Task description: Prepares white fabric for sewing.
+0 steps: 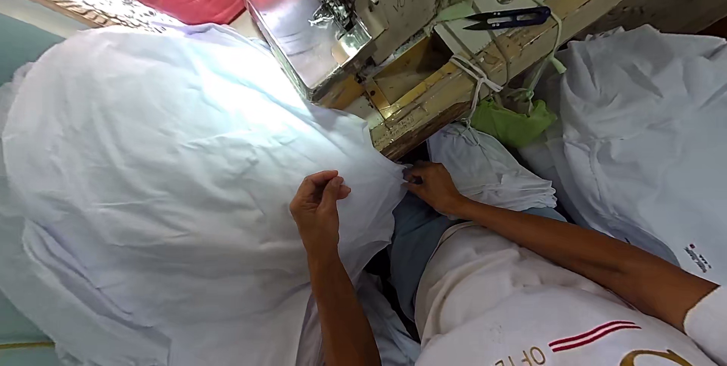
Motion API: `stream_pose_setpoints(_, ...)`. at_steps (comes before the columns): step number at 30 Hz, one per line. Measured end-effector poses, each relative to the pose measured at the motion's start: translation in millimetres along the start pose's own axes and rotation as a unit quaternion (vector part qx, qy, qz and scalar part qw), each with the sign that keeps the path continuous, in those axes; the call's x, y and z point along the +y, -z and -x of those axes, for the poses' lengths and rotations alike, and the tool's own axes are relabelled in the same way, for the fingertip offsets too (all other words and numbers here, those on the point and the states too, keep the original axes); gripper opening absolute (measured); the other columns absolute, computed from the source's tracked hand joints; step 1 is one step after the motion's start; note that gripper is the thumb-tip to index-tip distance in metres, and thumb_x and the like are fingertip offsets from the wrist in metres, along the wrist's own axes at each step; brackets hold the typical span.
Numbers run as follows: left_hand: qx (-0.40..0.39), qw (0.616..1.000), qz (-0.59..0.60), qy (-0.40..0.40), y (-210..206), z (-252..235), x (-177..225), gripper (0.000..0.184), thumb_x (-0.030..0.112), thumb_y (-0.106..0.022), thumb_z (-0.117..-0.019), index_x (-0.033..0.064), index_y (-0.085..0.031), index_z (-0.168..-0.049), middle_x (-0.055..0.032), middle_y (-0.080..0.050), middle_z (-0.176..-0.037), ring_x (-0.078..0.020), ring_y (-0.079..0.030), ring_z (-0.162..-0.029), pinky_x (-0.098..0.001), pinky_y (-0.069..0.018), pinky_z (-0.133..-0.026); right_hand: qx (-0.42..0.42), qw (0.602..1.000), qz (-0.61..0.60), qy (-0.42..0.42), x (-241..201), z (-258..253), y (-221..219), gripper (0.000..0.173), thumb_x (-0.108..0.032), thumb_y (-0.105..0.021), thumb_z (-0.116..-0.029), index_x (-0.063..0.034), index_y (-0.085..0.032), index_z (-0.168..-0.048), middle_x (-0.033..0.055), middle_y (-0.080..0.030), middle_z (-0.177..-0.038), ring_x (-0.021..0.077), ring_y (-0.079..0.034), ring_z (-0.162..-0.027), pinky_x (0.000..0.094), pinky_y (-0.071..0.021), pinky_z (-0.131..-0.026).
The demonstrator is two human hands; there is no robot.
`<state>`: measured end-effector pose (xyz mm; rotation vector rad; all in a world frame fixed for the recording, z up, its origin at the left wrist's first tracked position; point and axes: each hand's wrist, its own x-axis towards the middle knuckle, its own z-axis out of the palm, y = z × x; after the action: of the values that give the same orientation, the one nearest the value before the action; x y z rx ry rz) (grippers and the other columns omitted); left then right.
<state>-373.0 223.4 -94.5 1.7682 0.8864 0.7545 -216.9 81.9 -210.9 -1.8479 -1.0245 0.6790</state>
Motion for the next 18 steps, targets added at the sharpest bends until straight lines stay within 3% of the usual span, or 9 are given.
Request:
stream_pose_setpoints(3,-0.009,1.0,-0.025,0.004,-0.4,2.6,4.2,0.014,-0.005,-0.059,-0.0963,0.0018,-0.065,-0.107,0.006,-0.071,-0.089,-0.0018,-0.07,-0.077,-0.0206,-0.0613,-0.073,-0.087,0.996,0.004,0.031,-18.6,21.8,29.0,0.016,-0.013,-0.071,-0.0934,0.0022,-0.075,-0.09,0.0195,-0.07,-0.094,0.0369,-0.067,-0.093,0.0586,-0.0488,-0.087)
stream_pose_setpoints(6,-0.066,0.993,-0.099,-0.018,-5.4,19.8,18.0,0.02,0.008,-0.061,-0.0985,-0.006,-0.065,-0.113,-0.0034,-0.069,-0.098,-0.002,-0.068,-0.084,-0.0224,-0.0587,-0.079,-0.092,0.971,0.046,0.218,-56.3,54.8,54.4,0.019,-0.016,-0.06,-0.0987,-0.0023,-0.072,-0.092,0.0148,-0.072,-0.093,0.0326,-0.069,-0.092,0.0506,-0.0534,-0.084)
stream_pose_setpoints(8,-0.091,0.985,-0.135,-0.054,-12.6,29.4,32.4,0.03,0.021,-0.063,-0.099,-0.0062,-0.067,-0.111,-0.0045,-0.07,-0.094,-0.0004,-0.067,-0.081,-0.0196,-0.058,-0.075,-0.043,0.938,0.079,0.334,-84.4,59.8,60.2,0.021,-0.014,-0.052,-0.101,-0.0056,-0.069,-0.091,0.0115,-0.072,-0.09,0.0286,-0.07,-0.091,0.0426,-0.0547,-0.088)
stream_pose_setpoints(10,-0.089,0.975,-0.184,-0.085,-14.7,32.4,47.6,0.037,0.033,-0.065,-0.097,-0.0039,-0.069,-0.101,-0.0016,-0.069,-0.084,0.0028,-0.064,-0.075,-0.015,-0.0546,-0.069,0.005,0.913,0.083,0.4,-106.8,55.5,54.8,0.023,-0.014,-0.051,-0.1017,-0.0067,-0.066,-0.086,0.0087,-0.068,-0.075,0.0249,-0.07,-0.077,0.0373,-0.0548,-0.087)
stream_pose_setpoints(12,-0.087,0.955,-0.269,-0.093,-8.3,30.0,61.6,0.038,0.038,-0.069,-0.0919,0.0002,-0.07,-0.093,-0.001,-0.068,-0.077,-0.0003,-0.064,-0.07,-0.0177,-0.0541,-0.065,0.027,0.9,0.057,0.432,-124.0,51.0,43.9,0.026,-0.017,-0.053,-0.102,-0.0065,-0.065,-0.082,0.0056,-0.061,-0.062,0.0215,-0.065,-0.062,0.0337,-0.0545,-0.082)
stream_pose_setpoints(15,-0.105,0.915,-0.382,-0.07,2.0,25.5,72.5,0.028,0.031,-0.073,-0.0885,0.003,-0.072,-0.088,-0.0021,-0.066,-0.069,-0.0096,-0.062,-0.061,-0.03,-0.0515,-0.059,0.0,0.892,-0.002,0.451,-142.2,49.6,30.7,0.028,-0.019,-0.055,-0.1027,-0.0059,-0.064,-0.08,0.003,-0.052,-0.052,0.0182,-0.057,-0.05,0.0298,-0.0531,-0.075)
stream_pose_setpoints(18,-0.089,0.901,-0.42,-0.052,10.8,23.6,71.2,0.018,0.014,-0.067,-0.0914,-0.0022,-0.075,-0.095,-0.0076,-0.063,-0.067,-0.0173,-0.056,-0.058,-0.0389,-0.0461,-0.058,-0.043,0.902,-0.068,0.423,-151.0,37.8,28.4,0.03,-0.02,-0.054,-0.1032,-0.0044,-0.064,-0.079,0.0041,-0.055,-0.053,0.0181,-0.06,-0.053,0.0319,-0.0527,-0.074)
